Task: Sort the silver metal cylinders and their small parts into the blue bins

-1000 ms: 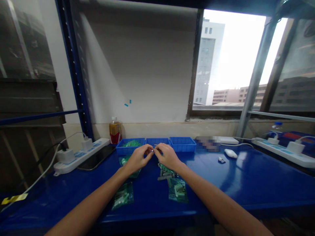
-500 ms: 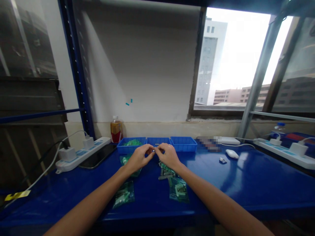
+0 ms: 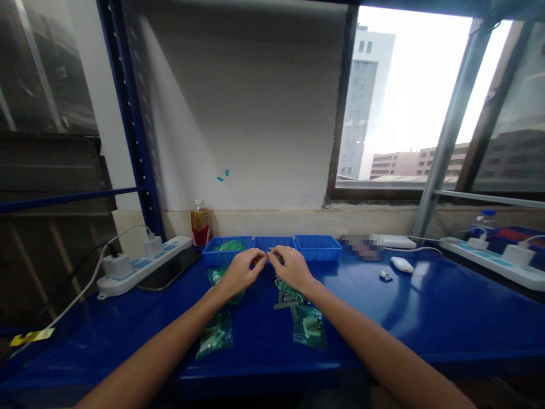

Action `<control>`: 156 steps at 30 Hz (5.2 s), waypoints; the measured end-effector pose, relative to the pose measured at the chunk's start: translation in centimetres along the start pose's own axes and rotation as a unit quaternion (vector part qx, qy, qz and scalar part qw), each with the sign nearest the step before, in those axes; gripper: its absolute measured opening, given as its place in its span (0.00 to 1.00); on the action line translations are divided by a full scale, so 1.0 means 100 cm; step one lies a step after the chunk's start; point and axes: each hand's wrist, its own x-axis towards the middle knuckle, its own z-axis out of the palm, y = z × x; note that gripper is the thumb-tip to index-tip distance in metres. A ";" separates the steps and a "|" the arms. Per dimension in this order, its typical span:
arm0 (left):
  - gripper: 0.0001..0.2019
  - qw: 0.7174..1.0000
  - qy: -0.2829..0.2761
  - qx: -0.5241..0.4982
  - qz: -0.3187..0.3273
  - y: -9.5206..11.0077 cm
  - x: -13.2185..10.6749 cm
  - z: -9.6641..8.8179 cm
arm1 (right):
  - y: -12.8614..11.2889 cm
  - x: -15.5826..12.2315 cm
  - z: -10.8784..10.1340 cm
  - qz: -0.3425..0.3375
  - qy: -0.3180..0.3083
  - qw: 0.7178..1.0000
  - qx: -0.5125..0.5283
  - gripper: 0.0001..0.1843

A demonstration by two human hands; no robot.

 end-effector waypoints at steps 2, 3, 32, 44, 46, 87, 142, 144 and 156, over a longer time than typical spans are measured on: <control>0.14 1.000 0.004 -0.012 -0.017 0.001 0.000 -0.001 | -0.001 0.000 -0.004 -0.028 -0.005 1.000 0.012 0.05; 0.15 1.000 0.003 -0.020 -0.024 0.001 0.001 -0.001 | -0.001 -0.001 -0.005 -0.045 -0.010 0.999 0.015 0.06; 0.08 0.972 -0.207 0.082 0.078 0.001 -0.011 0.012 | 0.113 0.010 -0.060 0.228 0.089 0.944 -0.219 0.09; 0.07 0.972 -0.203 0.109 0.052 -0.005 -0.011 0.013 | 0.024 0.009 -0.017 0.006 0.016 0.994 -0.105 0.08; 0.06 0.974 -0.195 0.109 0.045 -0.007 -0.011 0.012 | 0.017 0.007 -0.015 -0.013 -0.002 0.996 -0.089 0.08; 0.07 0.998 0.009 0.058 0.025 -0.008 0.000 0.001 | -0.001 -0.003 -0.002 -0.045 -0.009 0.994 -0.100 0.06; 0.17 0.999 0.005 -0.035 -0.032 0.005 0.004 -0.007 | 0.001 0.000 -0.015 -0.108 -0.012 0.993 -0.037 0.10; 0.18 0.998 -0.006 -0.055 -0.043 0.005 0.004 -0.007 | 0.003 0.000 -0.014 -0.120 -0.024 0.992 -0.042 0.08; 0.16 0.987 -0.159 0.003 0.018 0.003 -0.001 -0.001 | 0.030 0.014 -0.034 -0.041 0.080 0.991 -0.099 0.10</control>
